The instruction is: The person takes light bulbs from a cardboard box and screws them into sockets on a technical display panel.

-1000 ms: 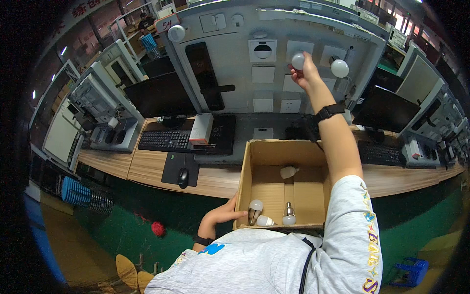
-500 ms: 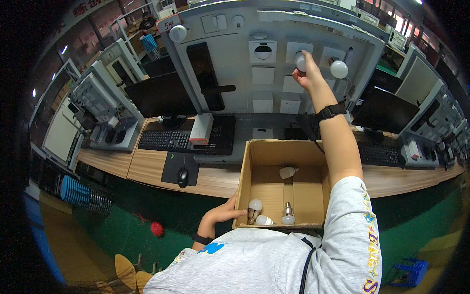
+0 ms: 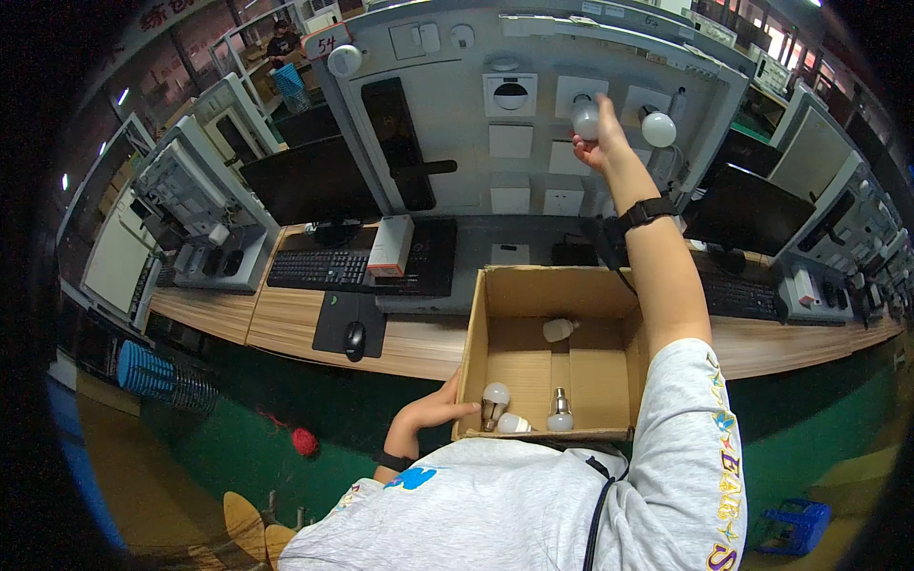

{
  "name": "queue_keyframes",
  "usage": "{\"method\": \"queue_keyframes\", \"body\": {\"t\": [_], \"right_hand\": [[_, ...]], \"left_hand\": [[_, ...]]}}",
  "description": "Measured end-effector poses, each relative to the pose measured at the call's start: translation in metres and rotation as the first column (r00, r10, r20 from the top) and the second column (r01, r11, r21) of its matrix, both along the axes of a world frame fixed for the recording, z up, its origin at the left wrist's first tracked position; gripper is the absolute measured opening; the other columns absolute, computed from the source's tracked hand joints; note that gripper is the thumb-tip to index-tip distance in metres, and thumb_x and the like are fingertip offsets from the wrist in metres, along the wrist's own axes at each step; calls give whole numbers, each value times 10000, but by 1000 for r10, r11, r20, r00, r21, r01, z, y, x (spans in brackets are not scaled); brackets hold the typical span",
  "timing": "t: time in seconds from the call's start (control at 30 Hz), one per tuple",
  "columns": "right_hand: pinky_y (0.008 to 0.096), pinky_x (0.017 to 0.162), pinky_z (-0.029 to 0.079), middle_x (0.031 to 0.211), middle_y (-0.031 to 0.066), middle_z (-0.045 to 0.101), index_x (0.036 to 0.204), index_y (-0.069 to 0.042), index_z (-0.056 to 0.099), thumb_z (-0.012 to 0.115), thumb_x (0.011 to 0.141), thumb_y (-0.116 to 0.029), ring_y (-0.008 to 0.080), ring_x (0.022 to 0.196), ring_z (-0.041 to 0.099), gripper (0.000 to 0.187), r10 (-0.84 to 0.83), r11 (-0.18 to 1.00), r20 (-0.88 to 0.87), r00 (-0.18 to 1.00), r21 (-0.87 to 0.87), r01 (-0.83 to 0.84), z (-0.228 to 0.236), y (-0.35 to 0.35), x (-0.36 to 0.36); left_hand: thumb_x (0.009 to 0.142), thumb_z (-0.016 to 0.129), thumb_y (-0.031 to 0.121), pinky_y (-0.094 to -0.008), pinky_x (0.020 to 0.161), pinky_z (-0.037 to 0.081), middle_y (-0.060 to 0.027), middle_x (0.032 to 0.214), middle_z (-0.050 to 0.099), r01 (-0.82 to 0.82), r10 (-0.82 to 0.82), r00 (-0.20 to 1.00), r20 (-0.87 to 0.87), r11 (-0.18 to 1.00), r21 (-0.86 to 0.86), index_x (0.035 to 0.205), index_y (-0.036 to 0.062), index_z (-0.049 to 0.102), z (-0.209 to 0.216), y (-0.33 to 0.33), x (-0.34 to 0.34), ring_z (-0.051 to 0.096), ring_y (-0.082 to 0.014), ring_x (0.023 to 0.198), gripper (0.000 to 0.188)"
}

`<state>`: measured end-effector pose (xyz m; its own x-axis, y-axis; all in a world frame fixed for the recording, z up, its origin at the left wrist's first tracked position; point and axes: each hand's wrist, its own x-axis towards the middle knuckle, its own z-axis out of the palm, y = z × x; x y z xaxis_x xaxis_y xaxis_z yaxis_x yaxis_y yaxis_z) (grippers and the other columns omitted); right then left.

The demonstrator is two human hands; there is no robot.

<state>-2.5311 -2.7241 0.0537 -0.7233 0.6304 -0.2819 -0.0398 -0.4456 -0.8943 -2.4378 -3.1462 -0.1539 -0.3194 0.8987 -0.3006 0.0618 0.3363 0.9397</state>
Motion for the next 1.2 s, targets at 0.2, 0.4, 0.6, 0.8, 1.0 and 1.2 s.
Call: {"method": "queue_keyframes", "body": {"t": [0.2,0.4,0.6,0.8,1.0,1.2], "right_hand": [[254,424,397,813,159,587,1013,3,468,378,899,-486,127,518,447,510,-42,999,-120,992,19,44,-19,12,-15],[268,461,435,820,159,571,1061,16,456,301,927,-458,165,578,480,517,39,932,-224,974,-343,-116,-17,26,-12],[294,517,494,759,138,512,1069,20,457,377,905,-496,201,618,512,548,-117,993,-98,988,19,120,-7,7,-13],[262,494,477,775,147,570,1056,9,484,373,904,-503,182,600,518,546,-43,989,-72,996,-148,32,-3,-5,-8],[226,447,426,758,139,572,1041,35,484,307,920,-511,139,568,465,587,77,936,-218,973,-321,-146,-7,17,-11],[232,420,394,699,100,522,1038,28,464,334,904,-522,132,556,451,580,2,990,-56,998,-138,-9,-3,7,-12]], "left_hand": [[784,641,302,-350,1095,190,-302,1421,196,1,-1,999,-35,1000,5,1424,-10,26,-7,-2,0,188,-353,1350,941],[787,637,336,-354,1094,198,-313,1419,198,21,-21,999,-48,1000,8,1430,1,11,-15,-3,-2,192,-371,1348,957],[783,640,340,-350,1089,210,-311,1413,215,7,-7,1000,-29,1000,-5,1432,10,14,-2,-2,-1,209,-368,1343,959],[778,642,327,-354,1083,226,-312,1408,222,5,-5,999,-41,1000,-7,1431,8,12,-7,-2,-1,231,-370,1333,962],[781,641,321,-361,1081,230,-312,1401,232,24,-22,995,-92,1000,17,1428,6,13,-12,-3,-1,241,-373,1327,955],[816,621,298,-370,1105,161,-243,1479,84,43,-43,999,-23,999,-13,1443,42,-32,-10,-3,-3,90,-320,1380,941]]}}
